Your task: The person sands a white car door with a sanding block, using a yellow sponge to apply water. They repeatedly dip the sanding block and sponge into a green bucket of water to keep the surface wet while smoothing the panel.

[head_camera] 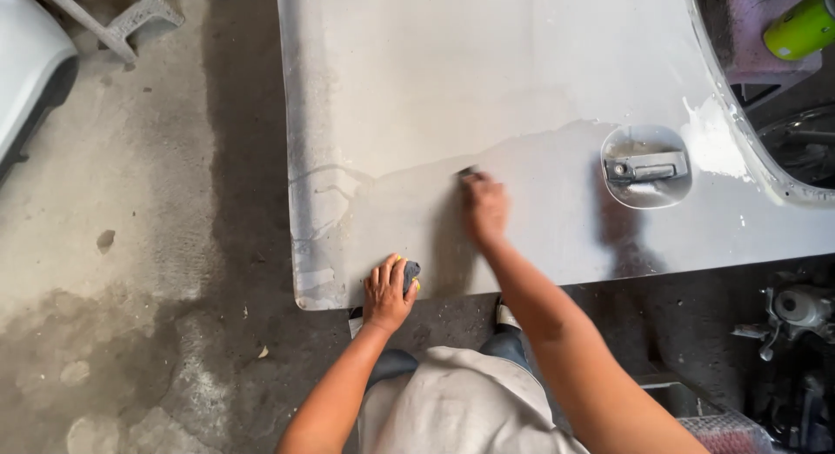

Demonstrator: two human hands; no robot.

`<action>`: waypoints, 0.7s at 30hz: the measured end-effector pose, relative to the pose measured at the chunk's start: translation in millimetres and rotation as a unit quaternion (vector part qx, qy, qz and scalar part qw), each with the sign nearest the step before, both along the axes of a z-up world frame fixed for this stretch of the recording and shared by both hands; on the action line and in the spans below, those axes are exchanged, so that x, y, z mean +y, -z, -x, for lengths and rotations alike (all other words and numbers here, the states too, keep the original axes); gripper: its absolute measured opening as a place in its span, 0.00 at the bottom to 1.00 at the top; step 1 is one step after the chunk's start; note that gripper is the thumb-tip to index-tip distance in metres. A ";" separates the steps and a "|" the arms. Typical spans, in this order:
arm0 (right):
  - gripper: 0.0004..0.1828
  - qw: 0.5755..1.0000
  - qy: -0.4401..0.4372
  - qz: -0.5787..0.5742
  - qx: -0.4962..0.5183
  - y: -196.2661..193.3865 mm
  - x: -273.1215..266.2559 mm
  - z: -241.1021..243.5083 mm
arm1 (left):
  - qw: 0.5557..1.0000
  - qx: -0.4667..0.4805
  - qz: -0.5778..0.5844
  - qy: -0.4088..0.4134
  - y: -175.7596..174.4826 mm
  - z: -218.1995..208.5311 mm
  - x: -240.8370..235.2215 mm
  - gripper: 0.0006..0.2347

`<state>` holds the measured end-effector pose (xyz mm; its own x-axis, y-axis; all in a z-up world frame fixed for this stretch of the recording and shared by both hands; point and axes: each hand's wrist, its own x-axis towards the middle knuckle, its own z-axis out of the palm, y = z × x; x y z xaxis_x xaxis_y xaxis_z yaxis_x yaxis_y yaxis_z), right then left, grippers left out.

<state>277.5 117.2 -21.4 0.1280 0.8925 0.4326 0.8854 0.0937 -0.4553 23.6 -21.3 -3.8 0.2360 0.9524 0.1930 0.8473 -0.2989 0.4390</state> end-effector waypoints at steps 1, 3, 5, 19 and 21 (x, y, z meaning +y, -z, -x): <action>0.14 1.000 0.000 0.000 -0.002 -0.3 -15.1 17.6 | 1.000 -0.002 0.000 0.000 3.0 -0.5 -0.6 0.23; 0.23 0.959 -0.241 0.134 -0.069 -0.9 -44.5 55.5 | 1.000 0.022 0.007 -0.005 8.2 1.0 -0.8 0.24; 0.24 0.944 -0.271 0.155 -0.111 -0.8 -42.4 30.3 | 1.000 0.013 0.008 -0.001 2.7 1.1 4.0 0.24; 0.21 0.981 -0.196 0.008 0.011 4.4 -52.9 58.6 | 0.999 -0.001 0.034 -0.016 -10.7 -1.6 -2.8 0.25; 0.22 0.934 -0.316 0.150 -0.072 -23.5 -66.7 65.0 | 0.998 -0.013 0.050 -0.021 -6.2 2.1 -4.0 0.25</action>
<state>212.5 50.5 2.1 -0.5061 0.8538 0.1222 0.7505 0.5058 -0.4253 21.5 -25.3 2.4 0.1914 0.9761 0.1028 0.8462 -0.2172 0.4866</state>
